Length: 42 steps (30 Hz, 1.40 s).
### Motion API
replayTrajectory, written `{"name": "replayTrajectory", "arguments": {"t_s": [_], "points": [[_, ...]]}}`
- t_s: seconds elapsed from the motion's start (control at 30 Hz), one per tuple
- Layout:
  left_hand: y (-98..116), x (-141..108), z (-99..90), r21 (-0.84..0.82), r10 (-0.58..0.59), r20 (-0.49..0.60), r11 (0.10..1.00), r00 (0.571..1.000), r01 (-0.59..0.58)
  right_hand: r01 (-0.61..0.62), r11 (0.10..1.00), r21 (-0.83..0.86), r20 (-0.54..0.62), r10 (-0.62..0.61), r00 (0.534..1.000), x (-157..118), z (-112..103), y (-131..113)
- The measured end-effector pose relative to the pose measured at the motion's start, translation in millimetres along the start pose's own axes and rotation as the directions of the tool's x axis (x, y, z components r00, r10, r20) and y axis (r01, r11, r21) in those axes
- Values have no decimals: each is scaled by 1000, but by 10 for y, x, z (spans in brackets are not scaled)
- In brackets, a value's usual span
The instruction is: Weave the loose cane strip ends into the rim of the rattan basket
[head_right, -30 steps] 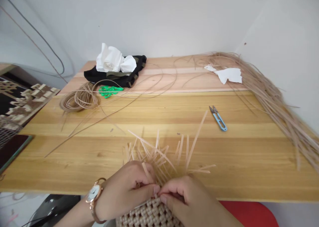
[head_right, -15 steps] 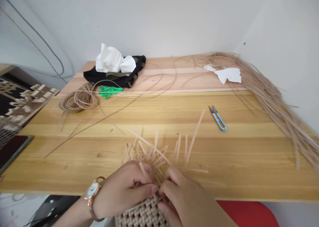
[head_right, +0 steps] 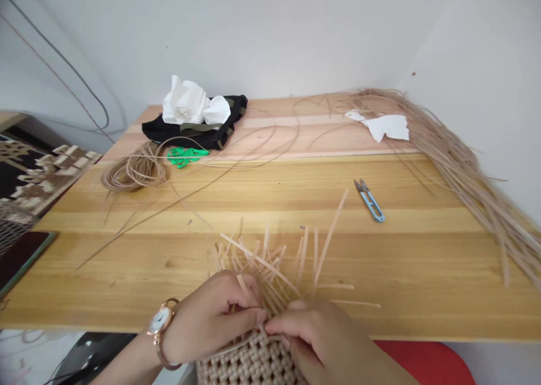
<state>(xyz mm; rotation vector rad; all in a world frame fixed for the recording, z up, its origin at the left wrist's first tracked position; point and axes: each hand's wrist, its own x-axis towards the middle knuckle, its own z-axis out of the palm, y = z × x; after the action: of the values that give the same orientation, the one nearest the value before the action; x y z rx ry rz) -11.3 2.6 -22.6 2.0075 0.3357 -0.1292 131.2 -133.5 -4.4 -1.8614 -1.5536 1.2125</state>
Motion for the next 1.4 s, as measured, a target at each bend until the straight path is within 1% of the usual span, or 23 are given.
{"name": "replayTrajectory", "arguments": {"t_s": [0.03, 0.1, 0.17, 0.2, 0.27, 0.37, 0.47, 0.57, 0.63, 0.73, 0.93, 1.07, 1.23, 1.4], "points": [[-6, -2, 2, -6, -6, -7, 1000, 1000, 5, 43, 997, -59, 30, -42, 999, -8, -17, 11], [-15, -5, 10, -32, -13, -24, 999, 1000, 13, 114, 983, -144, 142, -93, 985, -4, -49, 45], [-20, -7, 22, -73, -21, -43, 997, 999, 18, 154, 974, -163, 224, -116, 968, 20, -72, 68], [-21, -7, 29, -90, -28, -53, 996, 998, 23, 154, 975, -161, 233, -114, 966, 36, -80, 66], [-22, -6, 38, -109, -44, -74, 993, 996, 36, 103, 983, -149, 204, -72, 976, 67, -87, 36], [-24, -3, 41, -97, -32, -71, 995, 997, 25, -57, 993, -104, 161, 73, 984, 115, -75, -32], [-27, 6, 34, -65, -14, -96, 998, 995, 8, -182, 983, 17, 168, 176, 970, 170, -29, -43], [-22, 16, 28, -73, -12, -137, 997, 990, 2, -257, 951, 171, 185, 226, 957, 216, 34, 10], [-12, 18, 22, -96, -10, -138, 995, 990, -3, -270, 939, 213, 174, 235, 956, 232, 66, 40], [-1, 13, 7, -105, -8, -145, 994, 989, -7, -274, 943, 190, 158, 246, 956, 234, 77, 40], [-18, -4, 5, -78, -2, -160, 997, 987, -11, -288, 949, 128, 211, 258, 943, 215, 39, 1], [-4, -6, 11, -82, 1, -141, 997, 990, -13, -301, 940, 162, 244, 257, 935, 226, 23, -2], [34, 5, -21, -66, 13, -97, 998, 995, -19, -362, 917, 166, 322, 297, 899, 232, -3, -27], [36, 5, 5, -41, 4, -94, 999, 996, -8, -363, 921, 140, 317, 306, 898, 233, 24, 5]]}}
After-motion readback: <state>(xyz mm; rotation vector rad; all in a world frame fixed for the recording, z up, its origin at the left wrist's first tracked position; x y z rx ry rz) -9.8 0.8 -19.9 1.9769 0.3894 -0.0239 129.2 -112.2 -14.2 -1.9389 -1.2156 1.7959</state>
